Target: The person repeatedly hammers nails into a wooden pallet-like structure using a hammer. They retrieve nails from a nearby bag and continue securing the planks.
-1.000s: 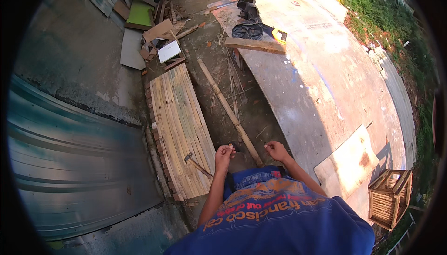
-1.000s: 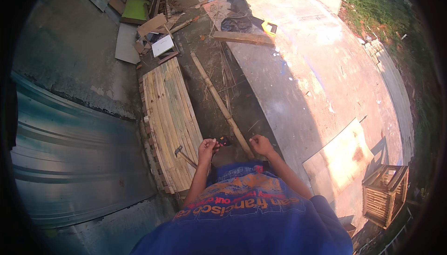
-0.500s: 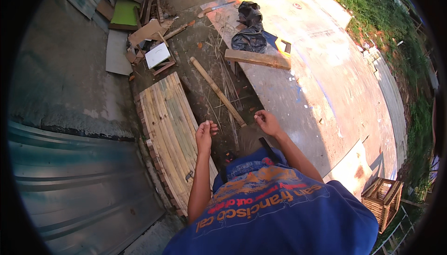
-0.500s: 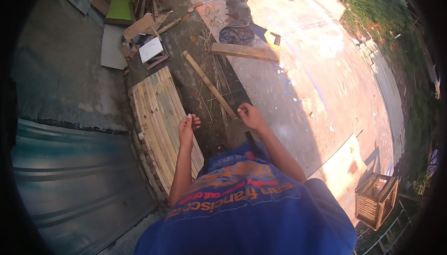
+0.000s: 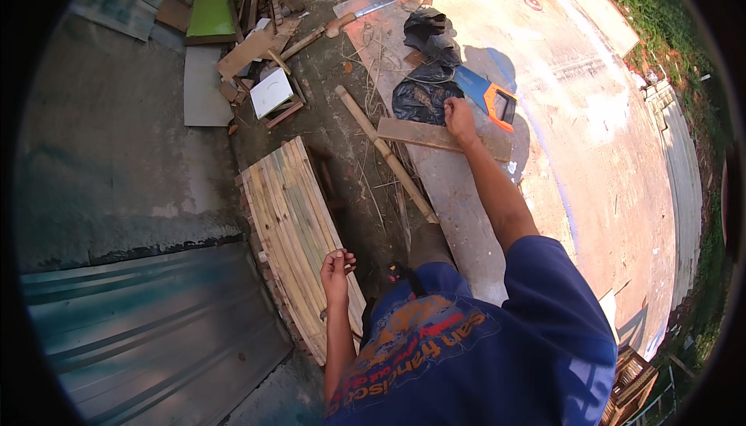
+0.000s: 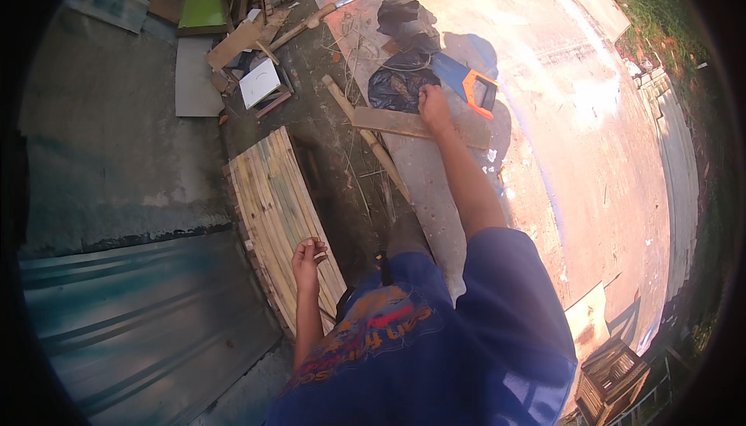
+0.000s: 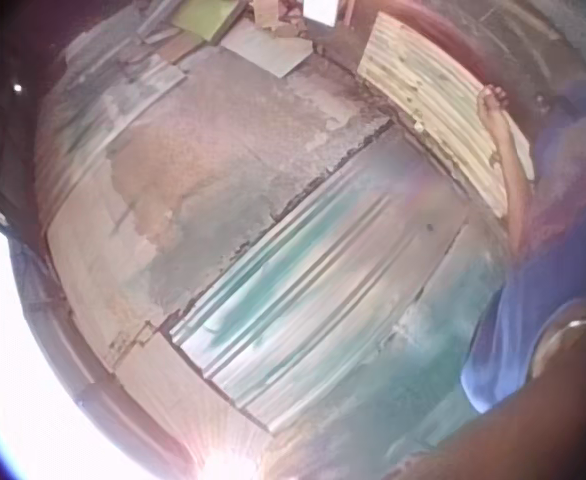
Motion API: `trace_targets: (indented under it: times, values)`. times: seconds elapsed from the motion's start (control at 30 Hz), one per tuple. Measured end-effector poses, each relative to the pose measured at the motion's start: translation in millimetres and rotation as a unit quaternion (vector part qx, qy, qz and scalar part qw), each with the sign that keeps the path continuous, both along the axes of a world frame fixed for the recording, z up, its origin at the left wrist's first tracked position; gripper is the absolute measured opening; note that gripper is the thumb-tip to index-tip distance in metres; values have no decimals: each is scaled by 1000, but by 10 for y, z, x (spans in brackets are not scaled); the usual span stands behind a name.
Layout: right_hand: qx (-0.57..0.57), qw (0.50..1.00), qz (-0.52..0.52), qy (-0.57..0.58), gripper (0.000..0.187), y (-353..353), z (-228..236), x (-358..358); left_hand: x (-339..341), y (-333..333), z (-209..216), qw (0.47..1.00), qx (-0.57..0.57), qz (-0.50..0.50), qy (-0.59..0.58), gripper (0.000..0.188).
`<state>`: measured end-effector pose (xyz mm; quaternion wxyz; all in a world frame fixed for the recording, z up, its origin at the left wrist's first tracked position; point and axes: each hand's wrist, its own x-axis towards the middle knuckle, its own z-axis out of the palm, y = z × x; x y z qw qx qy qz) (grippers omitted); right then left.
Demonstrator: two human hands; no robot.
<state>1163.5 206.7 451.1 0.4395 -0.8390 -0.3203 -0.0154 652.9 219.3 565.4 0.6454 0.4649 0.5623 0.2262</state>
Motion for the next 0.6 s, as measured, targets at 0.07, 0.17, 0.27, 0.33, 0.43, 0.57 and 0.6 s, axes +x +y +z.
trace_targets:
  times: [0.07,0.17,0.27,0.33,0.43,0.57,0.6]
  values:
    - [-55,998,-14,21,20,253,-92,289,333,64,45,999,-6,5,36,24]
    - [-75,997,-11,-8,23,454,-237,394,714,39,74,999,1,25,-21,25]
    - [-45,998,-39,-8,21,522,-320,375,1112,79,62,999,16,-10,-50,26]
    - [-5,999,-44,-27,21,518,-351,356,1283,69,47,997,10,-43,-58,26]
    - [-12,999,-43,-31,21,497,-356,348,1429,75,38,997,-9,-43,-65,26]
    - [-12,999,-29,10,18,486,-364,357,1442,72,27,996,-9,-48,-75,26]
    - [-7,1000,-28,6,18,485,-378,353,1419,68,17,996,-8,-51,-75,27]
